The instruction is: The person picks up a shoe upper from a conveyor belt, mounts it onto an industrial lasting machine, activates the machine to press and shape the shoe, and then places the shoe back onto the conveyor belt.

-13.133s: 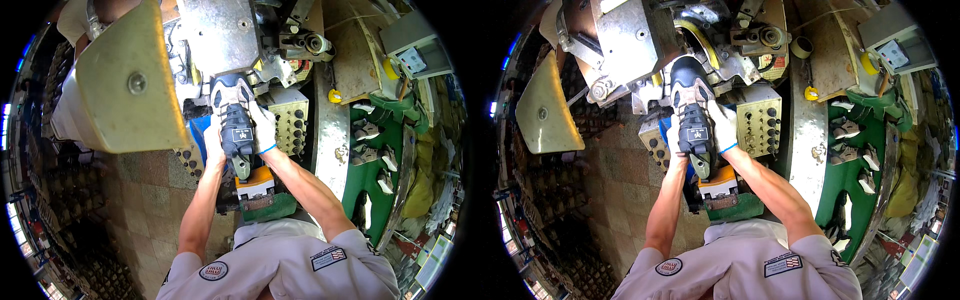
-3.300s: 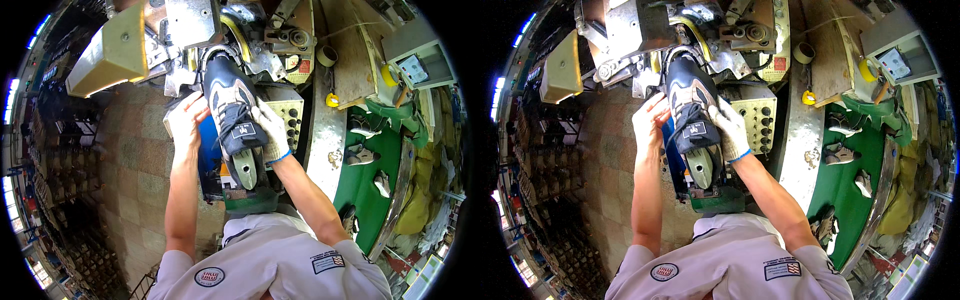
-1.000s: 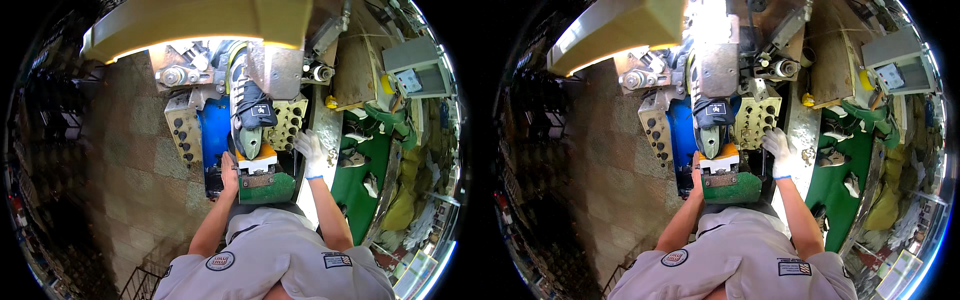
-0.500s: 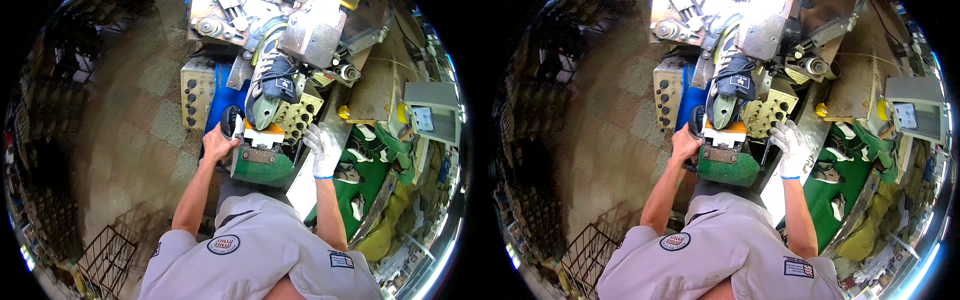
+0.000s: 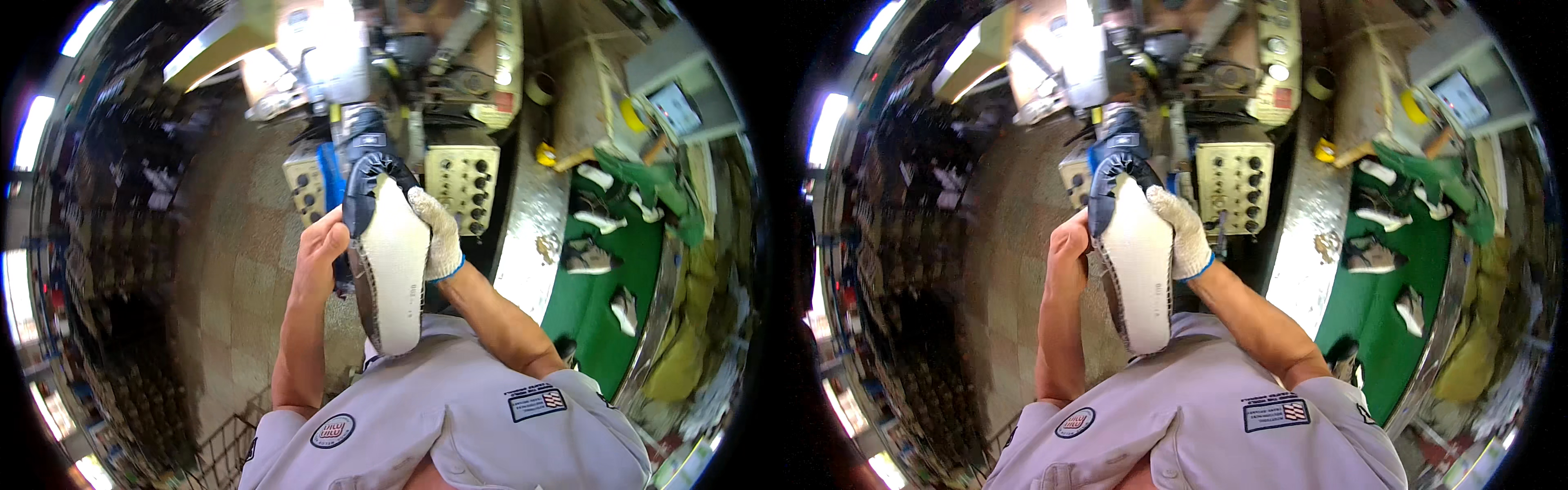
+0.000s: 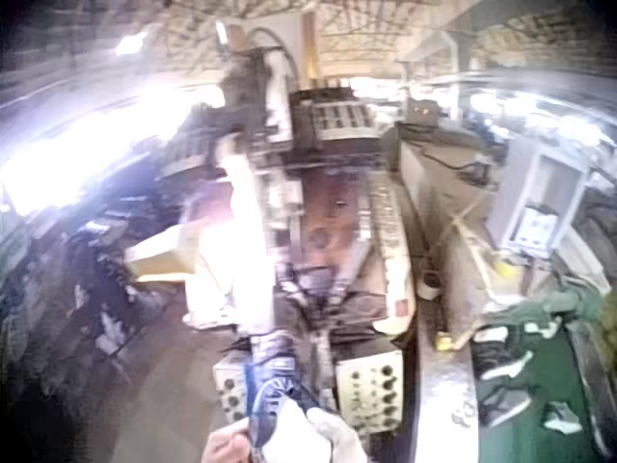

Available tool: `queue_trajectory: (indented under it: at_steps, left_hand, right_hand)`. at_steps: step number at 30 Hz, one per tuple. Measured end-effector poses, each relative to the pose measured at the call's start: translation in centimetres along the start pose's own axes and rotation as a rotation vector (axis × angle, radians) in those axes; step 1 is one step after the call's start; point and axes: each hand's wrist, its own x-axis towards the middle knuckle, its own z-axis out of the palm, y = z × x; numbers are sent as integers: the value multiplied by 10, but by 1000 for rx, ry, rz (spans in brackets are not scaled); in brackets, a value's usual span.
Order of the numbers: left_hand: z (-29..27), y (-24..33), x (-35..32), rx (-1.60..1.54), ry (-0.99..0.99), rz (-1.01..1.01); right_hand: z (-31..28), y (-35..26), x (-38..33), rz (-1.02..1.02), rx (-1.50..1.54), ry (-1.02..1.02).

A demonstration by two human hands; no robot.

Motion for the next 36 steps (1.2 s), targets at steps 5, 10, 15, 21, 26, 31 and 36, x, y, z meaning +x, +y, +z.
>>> queue_trajectory:
  at_steps: [5,10,15,21,26,31,36]
  left_hand:
    - [82,-43,36,250,-40,-207]
    - [170,-95,43,402,-163,-239]
    - [293,-134,50,641,-498,-200]
    - [306,-230,37,721,-753,-388]
    - [239,-246,40,868,-604,-423]
    - [220,-239,30,928,-501,-444]
    - [224,-236,26,782,-467,-560]
  right_hand:
    - [-33,-56,-73,-137,124,175]
    - [-77,-76,-154,-451,139,371]
    - [-120,-138,-256,-588,309,432]
    - [-276,-189,-420,-496,7,932]
    - [-381,-236,-457,435,-1241,1710]
    - [-506,-260,-364,-475,-510,1587]
    - [-543,-243,-353,-979,-7,1421]
